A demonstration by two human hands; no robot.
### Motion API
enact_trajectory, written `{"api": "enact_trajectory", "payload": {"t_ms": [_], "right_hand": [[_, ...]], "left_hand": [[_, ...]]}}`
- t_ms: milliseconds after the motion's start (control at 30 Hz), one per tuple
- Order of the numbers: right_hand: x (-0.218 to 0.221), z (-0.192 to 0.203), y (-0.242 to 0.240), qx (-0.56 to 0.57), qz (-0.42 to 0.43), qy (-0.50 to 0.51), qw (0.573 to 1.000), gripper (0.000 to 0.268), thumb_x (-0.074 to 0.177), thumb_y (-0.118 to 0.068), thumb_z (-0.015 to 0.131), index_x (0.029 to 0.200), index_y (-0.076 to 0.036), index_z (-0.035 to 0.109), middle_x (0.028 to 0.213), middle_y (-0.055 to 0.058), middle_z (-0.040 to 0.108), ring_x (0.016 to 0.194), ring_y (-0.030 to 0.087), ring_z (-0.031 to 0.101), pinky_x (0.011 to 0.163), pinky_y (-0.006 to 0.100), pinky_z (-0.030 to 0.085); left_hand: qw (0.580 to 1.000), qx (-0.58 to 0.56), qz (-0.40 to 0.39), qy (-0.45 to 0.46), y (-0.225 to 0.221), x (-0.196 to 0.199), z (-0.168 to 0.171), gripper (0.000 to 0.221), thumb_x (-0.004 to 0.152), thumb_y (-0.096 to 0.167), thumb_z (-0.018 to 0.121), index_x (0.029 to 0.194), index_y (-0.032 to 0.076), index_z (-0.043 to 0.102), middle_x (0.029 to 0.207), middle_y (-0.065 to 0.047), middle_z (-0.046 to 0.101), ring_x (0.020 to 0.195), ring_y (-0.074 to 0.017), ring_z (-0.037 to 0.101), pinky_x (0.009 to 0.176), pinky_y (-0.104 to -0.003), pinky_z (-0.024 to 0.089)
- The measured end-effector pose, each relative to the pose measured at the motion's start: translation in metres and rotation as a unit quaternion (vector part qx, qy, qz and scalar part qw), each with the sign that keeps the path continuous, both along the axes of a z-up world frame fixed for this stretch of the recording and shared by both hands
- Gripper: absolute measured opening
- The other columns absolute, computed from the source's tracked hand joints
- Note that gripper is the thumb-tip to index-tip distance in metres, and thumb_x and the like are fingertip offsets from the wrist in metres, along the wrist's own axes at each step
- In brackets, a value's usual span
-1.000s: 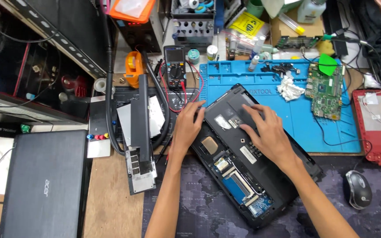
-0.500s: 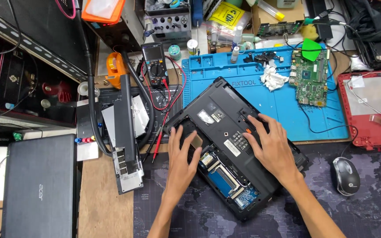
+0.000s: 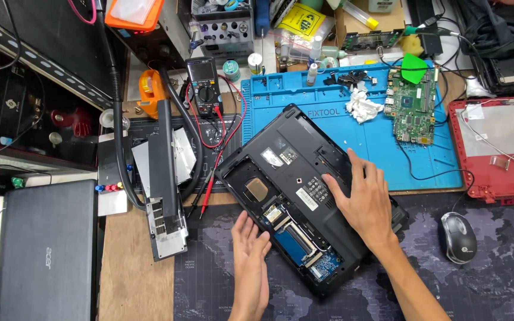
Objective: Disassembling a laptop by removing screws and prying apart the outer casing to access internal components.
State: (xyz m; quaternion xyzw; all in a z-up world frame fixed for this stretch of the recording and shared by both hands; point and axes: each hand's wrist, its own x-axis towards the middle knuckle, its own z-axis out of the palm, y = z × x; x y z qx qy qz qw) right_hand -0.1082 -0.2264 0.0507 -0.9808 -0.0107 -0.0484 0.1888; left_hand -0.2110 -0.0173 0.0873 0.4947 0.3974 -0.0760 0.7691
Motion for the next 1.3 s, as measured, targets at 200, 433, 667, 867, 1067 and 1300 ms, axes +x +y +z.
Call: {"api": "enact_trajectory", "payload": {"t_ms": [200, 433, 667, 867, 1067, 1300], "right_hand": [[0.001, -0.003, -0.002, -0.018, 0.007, -0.001, 1.000, 0.073, 0.097, -0.058, 0.055, 0.154, -0.012, 0.046, 0.118, 0.017, 0.061, 0.098, 0.034, 0.056, 0.081, 0.047, 0.051], [0.008, 0.006, -0.007, 0.053, -0.006, 0.035, 0.998, 0.074, 0.093, -0.058, 0.061, 0.150, -0.012, 0.051, 0.118, 0.014, 0.060, 0.105, 0.034, 0.056, 0.089, 0.049, 0.048], [0.015, 0.051, -0.017, 0.186, -0.085, 0.175, 0.963, 0.082, 0.080, -0.062, 0.067, 0.145, -0.015, 0.053, 0.134, 0.012, 0.060, 0.127, 0.029, 0.056, 0.099, 0.047, 0.047], [-0.009, 0.043, -0.035, 0.250, -0.100, 0.131, 0.954, 0.073, 0.081, -0.049, 0.077, 0.139, -0.009, 0.059, 0.125, 0.015, 0.064, 0.108, 0.031, 0.067, 0.086, 0.046, 0.055], [-0.041, 0.044, -0.007, 0.504, -0.193, 0.158, 0.827, 0.068, 0.083, -0.032, 0.075, 0.145, -0.011, 0.056, 0.122, 0.015, 0.060, 0.107, 0.023, 0.065, 0.086, 0.040, 0.056], [-0.069, 0.024, 0.049, 0.726, -0.288, 0.134, 0.609, 0.061, 0.087, -0.010, 0.065, 0.146, -0.007, 0.049, 0.121, 0.011, 0.050, 0.113, 0.018, 0.056, 0.094, 0.043, 0.056]], "left_hand": [[0.989, -0.060, 0.107, 0.079, 0.009, 0.024, 0.028, 0.069, 0.088, 0.017, 0.060, 0.155, 0.017, 0.047, 0.144, -0.016, 0.051, 0.137, -0.0282, 0.049, 0.104, -0.049, 0.047], [0.990, -0.041, 0.104, 0.083, 0.018, 0.028, -0.002, 0.057, 0.093, 0.013, 0.060, 0.149, 0.014, 0.055, 0.117, -0.009, 0.068, 0.102, -0.0193, 0.058, 0.073, -0.031, 0.036], [0.999, -0.024, -0.021, 0.026, 0.024, 0.047, 0.030, 0.051, 0.093, 0.014, 0.061, 0.143, 0.017, 0.053, 0.114, -0.014, 0.066, 0.106, -0.0234, 0.058, 0.092, -0.041, 0.043], [0.982, 0.110, -0.145, -0.050, 0.042, 0.080, 0.050, 0.066, 0.093, 0.016, 0.061, 0.156, 0.017, 0.043, 0.122, -0.020, 0.057, 0.114, -0.0295, 0.059, 0.097, -0.045, 0.048], [0.856, 0.331, -0.268, -0.293, 0.057, 0.158, 0.057, 0.052, 0.094, 0.014, 0.068, 0.145, 0.005, 0.060, 0.081, -0.004, 0.057, 0.070, -0.0106, 0.050, 0.061, -0.026, 0.045], [0.698, 0.497, -0.345, -0.384, 0.013, 0.206, 0.103, 0.039, 0.091, 0.010, 0.058, 0.129, 0.006, 0.069, 0.127, -0.010, 0.074, 0.117, -0.0303, 0.069, 0.098, -0.042, 0.047]]}}
